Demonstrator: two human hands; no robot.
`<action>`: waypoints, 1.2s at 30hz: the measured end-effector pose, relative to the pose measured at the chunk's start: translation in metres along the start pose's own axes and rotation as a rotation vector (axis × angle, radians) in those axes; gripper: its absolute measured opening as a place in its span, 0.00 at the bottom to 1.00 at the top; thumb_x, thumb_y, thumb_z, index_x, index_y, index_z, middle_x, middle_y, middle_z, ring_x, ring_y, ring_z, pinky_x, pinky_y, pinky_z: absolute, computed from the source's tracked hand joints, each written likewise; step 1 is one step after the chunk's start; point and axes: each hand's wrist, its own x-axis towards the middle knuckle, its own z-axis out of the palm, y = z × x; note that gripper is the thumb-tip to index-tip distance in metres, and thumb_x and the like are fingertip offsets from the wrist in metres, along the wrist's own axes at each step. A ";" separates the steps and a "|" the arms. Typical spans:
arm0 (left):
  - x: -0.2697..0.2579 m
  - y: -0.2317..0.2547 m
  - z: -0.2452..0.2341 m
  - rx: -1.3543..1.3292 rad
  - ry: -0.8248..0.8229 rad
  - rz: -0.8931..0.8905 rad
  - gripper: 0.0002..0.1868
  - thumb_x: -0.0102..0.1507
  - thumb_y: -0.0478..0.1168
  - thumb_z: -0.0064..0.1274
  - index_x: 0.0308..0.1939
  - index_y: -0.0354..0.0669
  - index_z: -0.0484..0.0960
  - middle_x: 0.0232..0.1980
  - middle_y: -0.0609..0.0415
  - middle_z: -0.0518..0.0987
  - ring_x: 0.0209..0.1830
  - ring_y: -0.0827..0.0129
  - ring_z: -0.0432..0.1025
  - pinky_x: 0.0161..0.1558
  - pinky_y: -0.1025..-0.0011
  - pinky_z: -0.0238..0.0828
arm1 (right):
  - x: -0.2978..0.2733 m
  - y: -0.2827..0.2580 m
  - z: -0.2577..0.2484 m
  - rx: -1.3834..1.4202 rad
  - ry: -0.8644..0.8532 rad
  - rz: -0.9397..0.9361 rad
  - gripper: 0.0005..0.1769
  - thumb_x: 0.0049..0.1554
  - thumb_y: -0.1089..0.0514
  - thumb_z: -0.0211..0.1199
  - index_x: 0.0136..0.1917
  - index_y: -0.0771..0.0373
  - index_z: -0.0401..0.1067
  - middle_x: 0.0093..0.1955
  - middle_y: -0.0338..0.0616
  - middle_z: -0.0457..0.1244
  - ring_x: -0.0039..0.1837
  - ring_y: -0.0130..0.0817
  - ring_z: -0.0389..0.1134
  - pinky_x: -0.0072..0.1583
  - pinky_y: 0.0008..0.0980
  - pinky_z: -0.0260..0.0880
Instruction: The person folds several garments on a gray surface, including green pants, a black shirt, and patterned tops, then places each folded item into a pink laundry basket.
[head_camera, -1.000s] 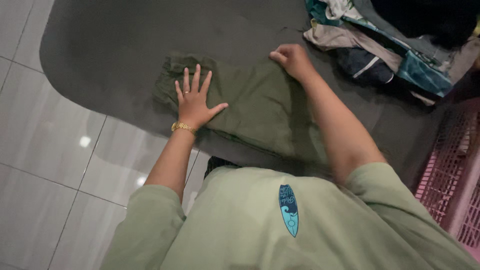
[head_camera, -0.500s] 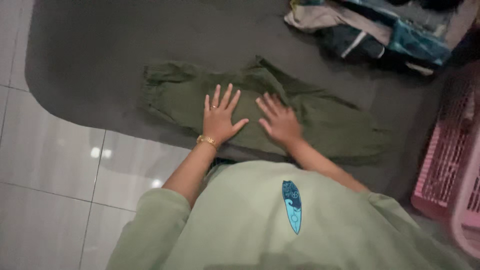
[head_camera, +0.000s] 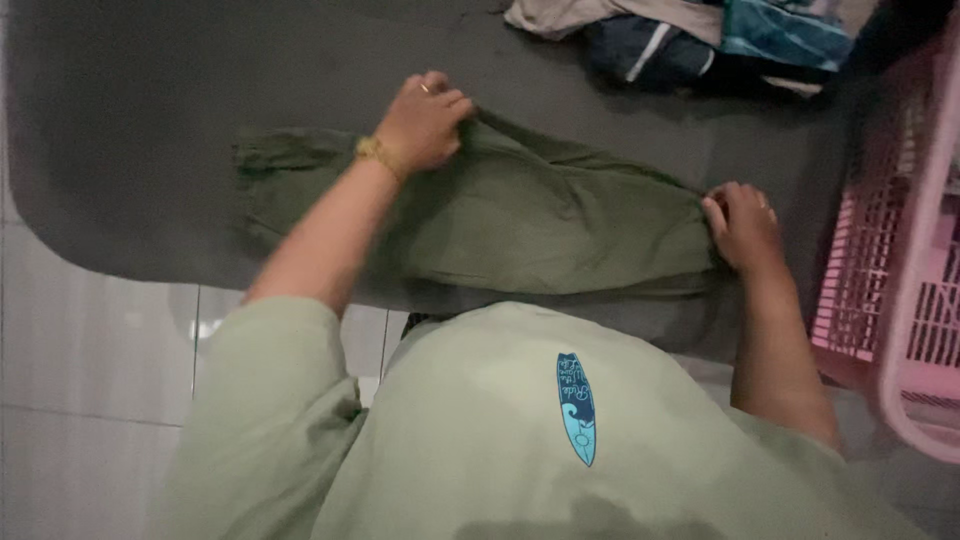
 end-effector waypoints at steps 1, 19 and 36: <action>0.011 -0.010 -0.001 0.029 -0.152 -0.014 0.21 0.64 0.39 0.54 0.62 0.53 0.84 0.63 0.59 0.81 0.72 0.56 0.65 0.72 0.54 0.60 | -0.006 0.004 0.001 0.023 -0.054 0.056 0.20 0.77 0.47 0.62 0.55 0.68 0.68 0.57 0.58 0.65 0.63 0.57 0.65 0.65 0.56 0.68; 0.009 0.043 0.042 -0.179 0.038 -0.678 0.12 0.75 0.37 0.49 0.62 0.43 0.79 0.64 0.49 0.78 0.68 0.58 0.70 0.71 0.57 0.65 | -0.072 0.023 -0.027 0.882 0.300 0.387 0.25 0.75 0.55 0.69 0.43 0.72 0.63 0.41 0.37 0.54 0.44 0.28 0.53 0.47 0.33 0.54; -0.024 0.054 0.020 -0.206 0.195 -0.349 0.26 0.72 0.41 0.56 0.75 0.48 0.72 0.81 0.47 0.63 0.81 0.52 0.57 0.77 0.42 0.46 | -0.088 0.038 -0.002 0.531 -0.022 0.438 0.39 0.62 0.49 0.74 0.75 0.75 0.64 0.62 0.63 0.63 0.60 0.49 0.69 0.62 0.45 0.69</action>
